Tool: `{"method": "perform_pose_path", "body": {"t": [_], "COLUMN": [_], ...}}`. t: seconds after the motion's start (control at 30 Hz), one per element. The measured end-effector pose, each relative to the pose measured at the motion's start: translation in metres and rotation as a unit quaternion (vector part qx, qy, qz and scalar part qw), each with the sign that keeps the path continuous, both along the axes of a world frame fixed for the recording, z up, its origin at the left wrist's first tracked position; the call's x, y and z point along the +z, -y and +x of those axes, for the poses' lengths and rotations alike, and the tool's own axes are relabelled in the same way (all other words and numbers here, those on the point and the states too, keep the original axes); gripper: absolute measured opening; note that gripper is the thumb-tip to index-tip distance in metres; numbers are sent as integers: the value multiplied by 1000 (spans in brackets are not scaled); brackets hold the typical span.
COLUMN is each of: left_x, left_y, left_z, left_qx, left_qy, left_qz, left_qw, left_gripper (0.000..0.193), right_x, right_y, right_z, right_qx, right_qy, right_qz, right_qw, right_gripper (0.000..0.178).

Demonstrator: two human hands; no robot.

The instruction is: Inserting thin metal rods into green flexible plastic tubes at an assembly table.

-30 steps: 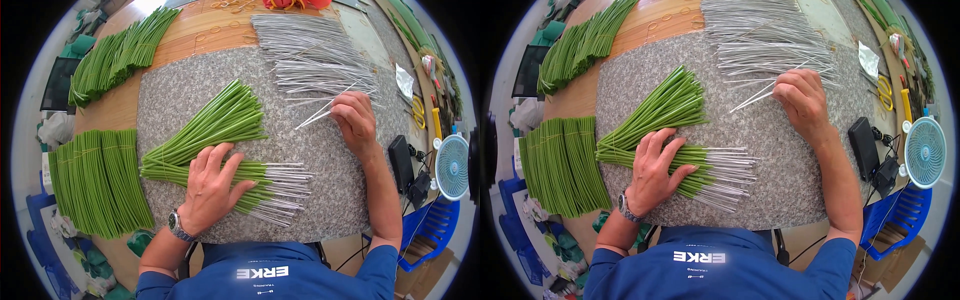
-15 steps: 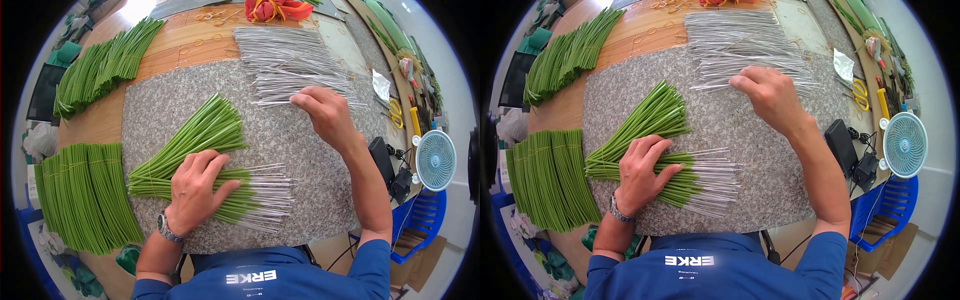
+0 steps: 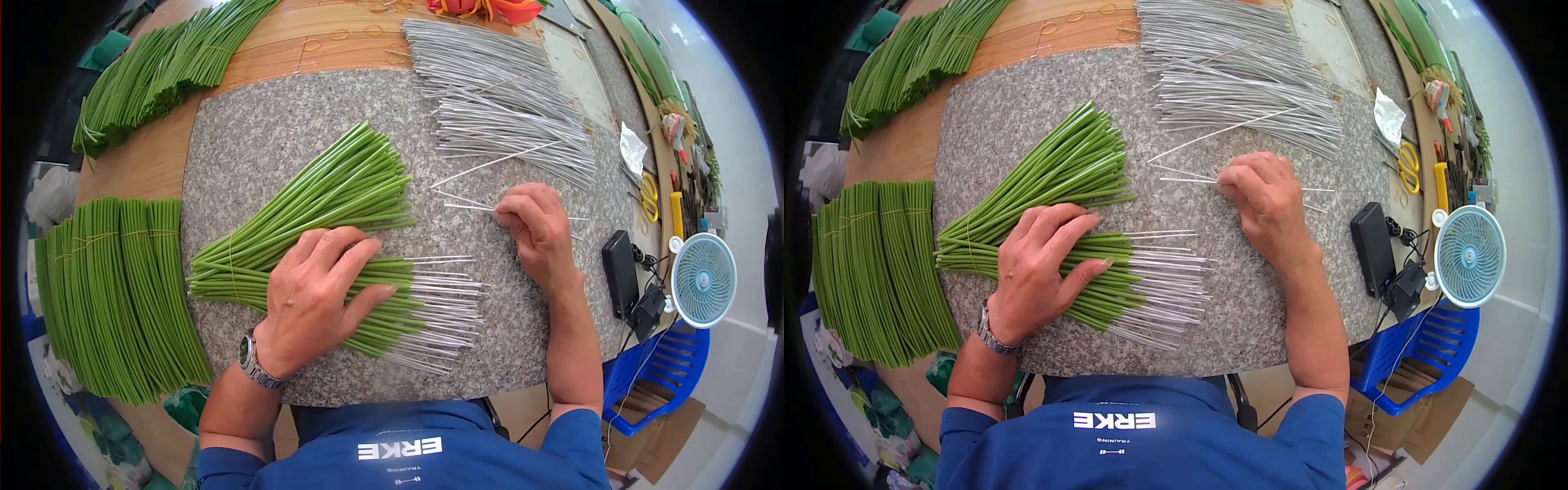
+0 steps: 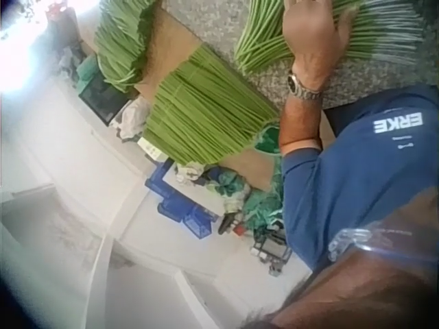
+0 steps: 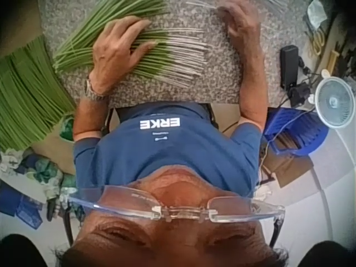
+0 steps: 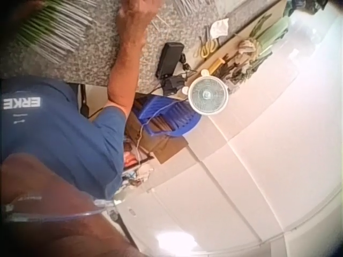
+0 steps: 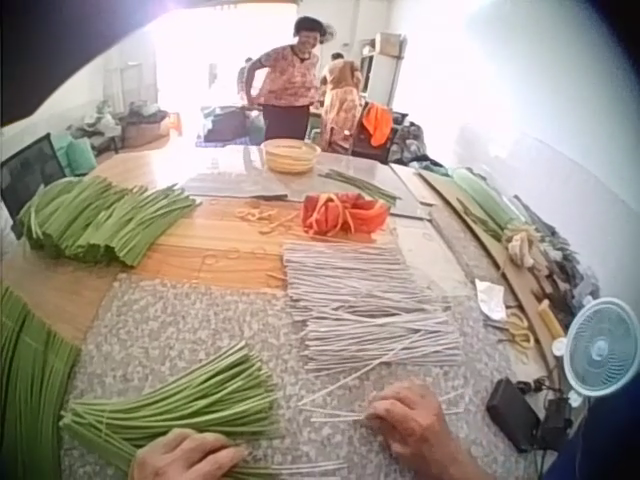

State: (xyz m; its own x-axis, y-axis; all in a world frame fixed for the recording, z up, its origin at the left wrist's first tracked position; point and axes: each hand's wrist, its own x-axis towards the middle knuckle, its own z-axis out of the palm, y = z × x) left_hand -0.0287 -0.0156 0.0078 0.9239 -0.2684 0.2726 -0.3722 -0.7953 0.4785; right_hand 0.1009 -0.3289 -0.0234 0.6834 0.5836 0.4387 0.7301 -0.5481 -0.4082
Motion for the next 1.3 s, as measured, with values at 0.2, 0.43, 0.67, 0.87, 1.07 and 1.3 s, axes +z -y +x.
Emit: {"method": "perform_pose_path", "body": {"t": [0.2,0.43,0.67,0.87,1.07,1.3], "left_x": [0,0,0,1,1,3], "left_y": [0,2,2,2,1,3], "left_z": [-1,-1,1,1,1,1], "left_qx": [3,8,-1,-2,-3,-5], "left_qy": [-1,-9,-7,-14,-15,-19], "left_qz": [6,7,28,35,39,45], "left_qw": [1000,1000,1000,999,999,999], "left_gripper": [52,53,55,57,58,59], "right_x": [7,10,12,11,9,11], "right_y": [-2,-11,-21,-16,-22,-32], "right_z": [-4,-18,-26,-27,-27,-29], "right_qx": [21,24,39,29,39,86], "right_qy": [4,24,6,-22,-1,-8], "right_qz": [87,3,-21,-31,-26,-12], "right_qw": [996,999,999,999,999,996], "right_gripper": [21,29,30,33,31,33]}}
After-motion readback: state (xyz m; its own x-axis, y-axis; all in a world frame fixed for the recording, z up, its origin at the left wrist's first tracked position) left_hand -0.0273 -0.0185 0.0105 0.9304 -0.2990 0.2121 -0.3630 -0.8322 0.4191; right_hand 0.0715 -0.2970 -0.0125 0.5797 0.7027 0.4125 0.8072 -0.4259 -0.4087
